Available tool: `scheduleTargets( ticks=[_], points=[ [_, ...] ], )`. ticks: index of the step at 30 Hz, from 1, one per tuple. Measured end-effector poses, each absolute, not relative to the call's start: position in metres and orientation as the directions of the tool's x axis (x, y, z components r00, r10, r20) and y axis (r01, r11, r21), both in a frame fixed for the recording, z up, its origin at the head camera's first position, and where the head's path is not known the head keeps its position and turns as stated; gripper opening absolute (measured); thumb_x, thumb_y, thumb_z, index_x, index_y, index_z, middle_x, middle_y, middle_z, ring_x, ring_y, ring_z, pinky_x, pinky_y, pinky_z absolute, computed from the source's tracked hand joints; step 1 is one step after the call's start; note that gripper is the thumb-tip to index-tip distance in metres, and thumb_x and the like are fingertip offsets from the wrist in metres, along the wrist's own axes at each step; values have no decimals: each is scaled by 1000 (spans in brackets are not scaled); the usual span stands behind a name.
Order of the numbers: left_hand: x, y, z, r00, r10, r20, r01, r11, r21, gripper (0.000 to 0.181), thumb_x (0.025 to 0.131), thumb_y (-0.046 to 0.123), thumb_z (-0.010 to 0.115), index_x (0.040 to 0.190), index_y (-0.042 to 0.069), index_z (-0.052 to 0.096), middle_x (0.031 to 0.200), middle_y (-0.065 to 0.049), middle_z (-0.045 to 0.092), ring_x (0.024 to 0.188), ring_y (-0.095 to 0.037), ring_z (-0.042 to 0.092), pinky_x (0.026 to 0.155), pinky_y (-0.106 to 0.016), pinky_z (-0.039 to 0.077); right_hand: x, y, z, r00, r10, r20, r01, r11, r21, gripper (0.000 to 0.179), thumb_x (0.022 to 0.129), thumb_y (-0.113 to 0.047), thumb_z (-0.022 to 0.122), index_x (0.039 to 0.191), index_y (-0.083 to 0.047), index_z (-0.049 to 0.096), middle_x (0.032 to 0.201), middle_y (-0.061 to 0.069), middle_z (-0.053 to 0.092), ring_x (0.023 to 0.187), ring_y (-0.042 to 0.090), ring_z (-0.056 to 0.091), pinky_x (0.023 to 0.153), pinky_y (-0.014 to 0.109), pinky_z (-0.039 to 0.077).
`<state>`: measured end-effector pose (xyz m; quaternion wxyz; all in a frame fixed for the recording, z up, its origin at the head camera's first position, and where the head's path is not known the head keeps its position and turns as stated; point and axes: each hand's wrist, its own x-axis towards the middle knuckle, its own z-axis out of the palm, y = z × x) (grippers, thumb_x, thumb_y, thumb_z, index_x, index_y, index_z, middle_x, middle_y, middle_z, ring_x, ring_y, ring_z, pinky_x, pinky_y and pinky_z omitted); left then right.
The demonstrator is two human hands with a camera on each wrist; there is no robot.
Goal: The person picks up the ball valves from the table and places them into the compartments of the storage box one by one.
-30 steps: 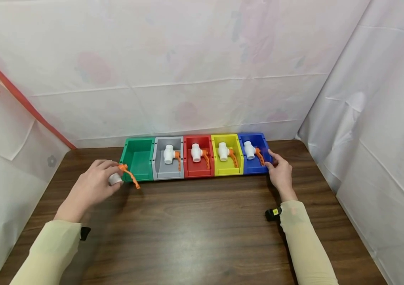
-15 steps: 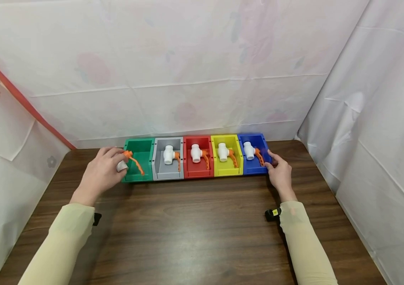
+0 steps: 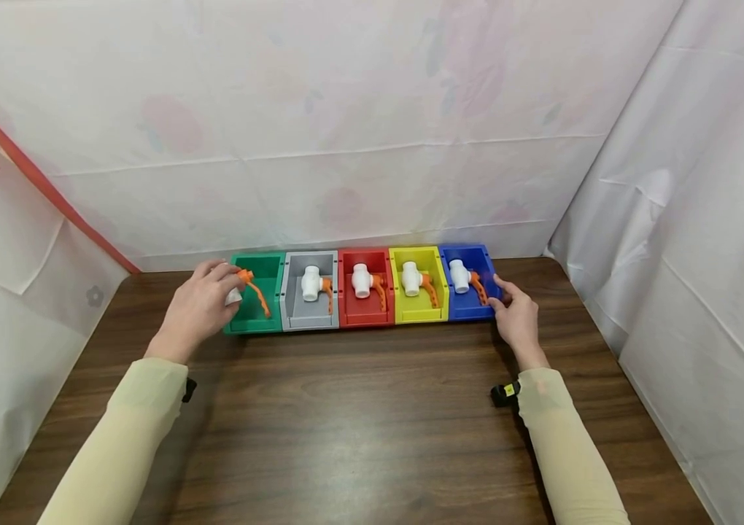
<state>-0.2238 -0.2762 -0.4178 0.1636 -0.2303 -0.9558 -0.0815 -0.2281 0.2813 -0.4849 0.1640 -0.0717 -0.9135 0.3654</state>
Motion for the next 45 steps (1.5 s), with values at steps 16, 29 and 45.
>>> scheduleTargets(
  ticks=[16, 29, 45],
  points=[
    [-243, -269, -427, -851, 441, 286, 478, 875, 74, 31, 76, 0, 83, 105, -1, 72, 126, -22, 60, 132, -43, 39, 93, -59, 48, -228, 280, -483, -937, 268, 223, 38, 715, -698, 48, 97, -11, 66, 143, -19, 58, 96, 15, 62, 80, 29, 53, 68, 37, 42],
    [-257, -260, -434, -858, 466, 216, 483, 875, 29, 41, 74, 1, 86, 112, -1, 72, 126, -21, 62, 136, -43, 39, 101, -56, 43, -228, 281, -484, -937, 271, 219, 39, 707, -707, 48, 97, -11, 67, 143, -19, 58, 96, 15, 60, 82, 30, 53, 71, 38, 43],
    [-270, -255, -446, -850, 505, 152, 518, 854, 57, 26, 74, -5, 83, 94, 7, 70, 110, -11, 67, 138, -39, 40, 100, -56, 44, -228, 280, -485, -938, 269, 217, 35, 699, -714, 48, 97, -11, 67, 143, -21, 58, 95, 15, 60, 79, 30, 52, 67, 37, 42]
  ],
)
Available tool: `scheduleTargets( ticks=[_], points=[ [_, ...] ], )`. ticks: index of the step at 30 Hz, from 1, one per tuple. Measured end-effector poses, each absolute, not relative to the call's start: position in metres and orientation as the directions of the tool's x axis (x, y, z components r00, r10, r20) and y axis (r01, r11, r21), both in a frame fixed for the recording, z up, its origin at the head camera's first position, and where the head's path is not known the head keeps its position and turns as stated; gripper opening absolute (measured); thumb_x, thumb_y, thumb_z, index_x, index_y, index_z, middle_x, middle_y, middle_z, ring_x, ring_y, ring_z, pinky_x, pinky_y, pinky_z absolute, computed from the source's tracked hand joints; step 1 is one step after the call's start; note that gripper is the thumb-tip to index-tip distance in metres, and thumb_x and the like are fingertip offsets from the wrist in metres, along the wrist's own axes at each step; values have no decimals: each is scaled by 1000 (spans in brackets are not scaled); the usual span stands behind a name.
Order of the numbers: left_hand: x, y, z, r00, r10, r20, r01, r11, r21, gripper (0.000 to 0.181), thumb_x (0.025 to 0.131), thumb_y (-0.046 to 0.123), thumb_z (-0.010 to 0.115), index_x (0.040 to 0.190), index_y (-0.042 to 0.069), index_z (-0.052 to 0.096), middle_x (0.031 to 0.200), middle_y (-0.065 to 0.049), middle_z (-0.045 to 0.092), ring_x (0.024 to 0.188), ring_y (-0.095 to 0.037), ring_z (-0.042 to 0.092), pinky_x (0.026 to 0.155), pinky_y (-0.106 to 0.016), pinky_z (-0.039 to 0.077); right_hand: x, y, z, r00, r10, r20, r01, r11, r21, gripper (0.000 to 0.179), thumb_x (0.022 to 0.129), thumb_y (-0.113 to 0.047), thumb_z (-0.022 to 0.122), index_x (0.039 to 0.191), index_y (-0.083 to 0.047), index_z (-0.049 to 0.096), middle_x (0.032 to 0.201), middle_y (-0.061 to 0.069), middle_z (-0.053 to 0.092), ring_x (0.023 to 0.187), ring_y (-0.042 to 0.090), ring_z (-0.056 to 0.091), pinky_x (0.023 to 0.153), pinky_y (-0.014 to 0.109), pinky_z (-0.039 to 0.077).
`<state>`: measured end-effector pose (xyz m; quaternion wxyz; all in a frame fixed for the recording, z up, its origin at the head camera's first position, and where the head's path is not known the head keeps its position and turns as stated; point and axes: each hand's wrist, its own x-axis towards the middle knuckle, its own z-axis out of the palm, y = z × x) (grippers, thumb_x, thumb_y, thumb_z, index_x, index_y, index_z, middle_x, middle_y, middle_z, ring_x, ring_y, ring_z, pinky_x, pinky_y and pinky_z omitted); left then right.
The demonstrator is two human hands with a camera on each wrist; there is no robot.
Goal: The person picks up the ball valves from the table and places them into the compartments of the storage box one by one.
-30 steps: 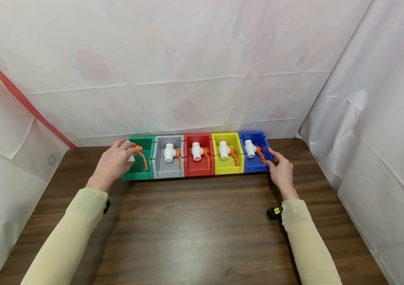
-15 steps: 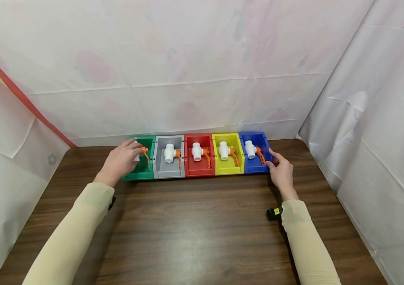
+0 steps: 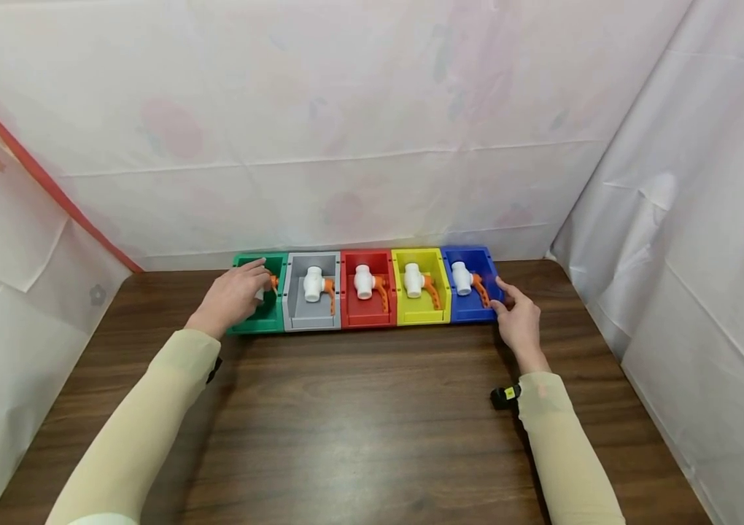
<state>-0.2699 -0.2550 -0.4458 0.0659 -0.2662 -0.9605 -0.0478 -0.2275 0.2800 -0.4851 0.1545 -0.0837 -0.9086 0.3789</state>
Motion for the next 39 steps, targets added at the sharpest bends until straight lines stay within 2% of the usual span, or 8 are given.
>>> scheduleTargets(
  ticks=[4, 8, 19, 24, 32, 39],
  points=[
    [-274, -252, -448, -865, 490, 103, 498, 865, 64, 25, 78, -5, 81, 98, 6, 71, 128, -16, 62, 137, -38, 42, 92, -52, 50, -227, 281, -486, -932, 277, 235, 31, 705, -709, 47, 96, -11, 68, 142, -21, 60, 93, 14, 60, 77, 29, 52, 66, 36, 41],
    [-276, -253, -453, -882, 469, 51, 472, 880, 61, 27, 83, -2, 78, 108, 4, 70, 145, -23, 49, 135, -38, 45, 87, -50, 53, -227, 281, -486, -932, 276, 235, 31, 706, -707, 47, 96, -11, 68, 142, -20, 59, 93, 14, 60, 77, 29, 52, 66, 37, 41],
    [-281, -253, -464, -853, 513, 96, 517, 856, 16, 32, 84, -5, 74, 113, 7, 72, 138, -19, 57, 131, -38, 48, 83, -51, 54, -226, 280, -486, -929, 276, 245, 26, 711, -703, 47, 96, -11, 68, 142, -20, 60, 93, 14, 61, 76, 29, 52, 66, 37, 41],
    [-281, -251, -467, -857, 505, 104, 508, 862, -1, 37, 84, -8, 72, 119, 4, 70, 136, -19, 58, 133, -38, 47, 88, -54, 51, -226, 280, -485, -933, 272, 238, 27, 709, -705, 47, 96, -11, 67, 142, -20, 59, 93, 14, 60, 76, 28, 52, 64, 36, 41],
    [-278, -250, -471, -872, 475, 118, 482, 875, 36, 33, 83, -11, 68, 111, 5, 73, 135, -17, 60, 135, -36, 44, 95, -56, 47, -225, 279, -482, -936, 268, 231, 28, 706, -707, 47, 97, -11, 67, 142, -19, 58, 94, 15, 60, 77, 29, 52, 66, 36, 42],
    [-279, -250, -470, -877, 467, 116, 472, 881, 27, 33, 85, -10, 64, 115, 4, 72, 134, -18, 60, 135, -37, 45, 98, -57, 45, -227, 280, -481, -939, 267, 215, 43, 714, -698, 48, 97, -13, 67, 143, -20, 58, 94, 15, 61, 76, 29, 53, 65, 36, 42]
  ],
)
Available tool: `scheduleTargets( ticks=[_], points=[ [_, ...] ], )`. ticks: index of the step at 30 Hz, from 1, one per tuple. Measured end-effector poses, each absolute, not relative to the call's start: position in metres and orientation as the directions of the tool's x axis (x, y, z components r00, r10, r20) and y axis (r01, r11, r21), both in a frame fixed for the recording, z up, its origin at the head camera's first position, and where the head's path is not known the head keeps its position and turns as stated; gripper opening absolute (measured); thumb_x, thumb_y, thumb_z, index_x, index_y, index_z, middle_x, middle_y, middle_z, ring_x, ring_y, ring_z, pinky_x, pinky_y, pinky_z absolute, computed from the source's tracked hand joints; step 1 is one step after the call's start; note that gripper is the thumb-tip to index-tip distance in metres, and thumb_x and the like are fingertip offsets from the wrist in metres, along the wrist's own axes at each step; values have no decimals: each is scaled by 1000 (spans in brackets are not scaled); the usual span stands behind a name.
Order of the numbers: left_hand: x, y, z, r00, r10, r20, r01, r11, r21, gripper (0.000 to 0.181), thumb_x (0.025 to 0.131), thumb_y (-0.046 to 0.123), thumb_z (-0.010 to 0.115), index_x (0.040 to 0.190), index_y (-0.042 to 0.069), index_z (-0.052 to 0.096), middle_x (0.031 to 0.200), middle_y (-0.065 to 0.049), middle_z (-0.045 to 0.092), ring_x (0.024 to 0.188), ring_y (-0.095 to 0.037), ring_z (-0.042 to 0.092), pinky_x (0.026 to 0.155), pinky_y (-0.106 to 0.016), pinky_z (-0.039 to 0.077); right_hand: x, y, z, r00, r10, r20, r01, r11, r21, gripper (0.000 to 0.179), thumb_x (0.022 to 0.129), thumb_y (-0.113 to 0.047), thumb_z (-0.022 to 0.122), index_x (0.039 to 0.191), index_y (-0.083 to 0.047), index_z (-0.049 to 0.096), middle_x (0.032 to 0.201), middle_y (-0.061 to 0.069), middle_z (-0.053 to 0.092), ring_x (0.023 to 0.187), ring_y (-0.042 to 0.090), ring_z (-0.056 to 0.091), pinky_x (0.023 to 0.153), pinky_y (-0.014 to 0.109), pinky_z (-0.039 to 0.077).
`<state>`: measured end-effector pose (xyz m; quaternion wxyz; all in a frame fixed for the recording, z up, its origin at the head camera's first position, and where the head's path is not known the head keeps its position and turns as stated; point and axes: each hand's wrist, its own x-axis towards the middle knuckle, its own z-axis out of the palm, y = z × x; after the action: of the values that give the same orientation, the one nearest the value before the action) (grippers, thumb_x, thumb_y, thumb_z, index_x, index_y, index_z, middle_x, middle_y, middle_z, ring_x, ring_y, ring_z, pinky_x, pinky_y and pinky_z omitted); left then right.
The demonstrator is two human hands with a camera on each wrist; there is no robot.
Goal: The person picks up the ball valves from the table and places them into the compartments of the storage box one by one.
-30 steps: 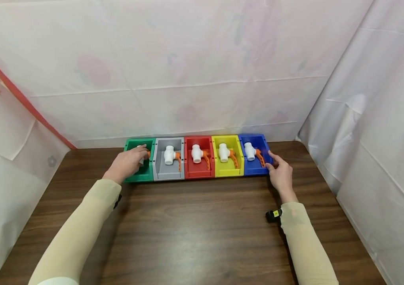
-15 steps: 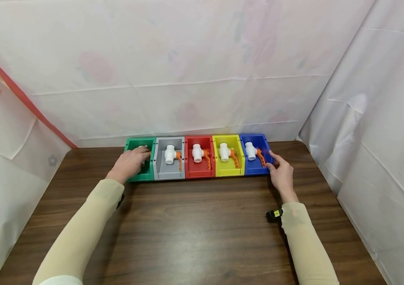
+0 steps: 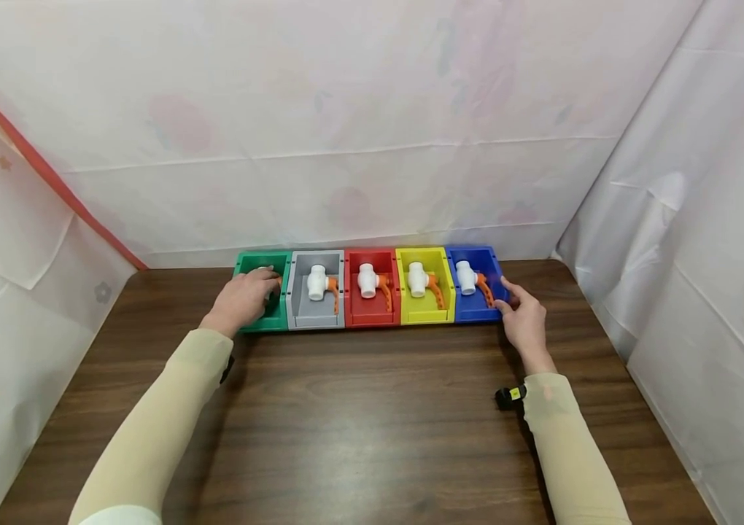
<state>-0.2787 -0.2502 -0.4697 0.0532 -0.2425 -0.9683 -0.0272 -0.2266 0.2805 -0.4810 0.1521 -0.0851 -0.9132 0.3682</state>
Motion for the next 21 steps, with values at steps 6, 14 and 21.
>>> scheduleTargets(
  ticks=[6, 14, 21],
  points=[
    [-279, -249, -467, -887, 456, 79, 457, 889, 4, 35, 89, -7, 59, 121, 3, 70, 138, -18, 58, 138, -37, 41, 101, -57, 42, -227, 282, -482, -942, 261, 212, 44, 721, -692, 48, 97, -13, 67, 143, -21, 57, 91, 14, 60, 73, 28, 52, 62, 36, 41],
    [-276, -253, -465, -893, 445, 65, 448, 893, 42, 32, 93, -5, 56, 119, 3, 71, 145, -19, 50, 140, -37, 37, 103, -60, 39, -228, 281, -474, -973, 174, 152, 37, 765, -642, 53, 98, -11, 65, 149, -16, 50, 108, 22, 63, 90, 35, 58, 78, 48, 49],
    [-268, -246, -458, -905, 406, 128, 423, 890, 168, 23, 94, 2, 62, 115, 3, 71, 143, -22, 51, 136, -40, 40, 105, -57, 38, -222, 279, -461, -983, 152, 107, 70, 835, -546, 54, 99, -20, 62, 151, -12, 46, 126, 25, 61, 106, 41, 57, 91, 59, 44]
  ],
)
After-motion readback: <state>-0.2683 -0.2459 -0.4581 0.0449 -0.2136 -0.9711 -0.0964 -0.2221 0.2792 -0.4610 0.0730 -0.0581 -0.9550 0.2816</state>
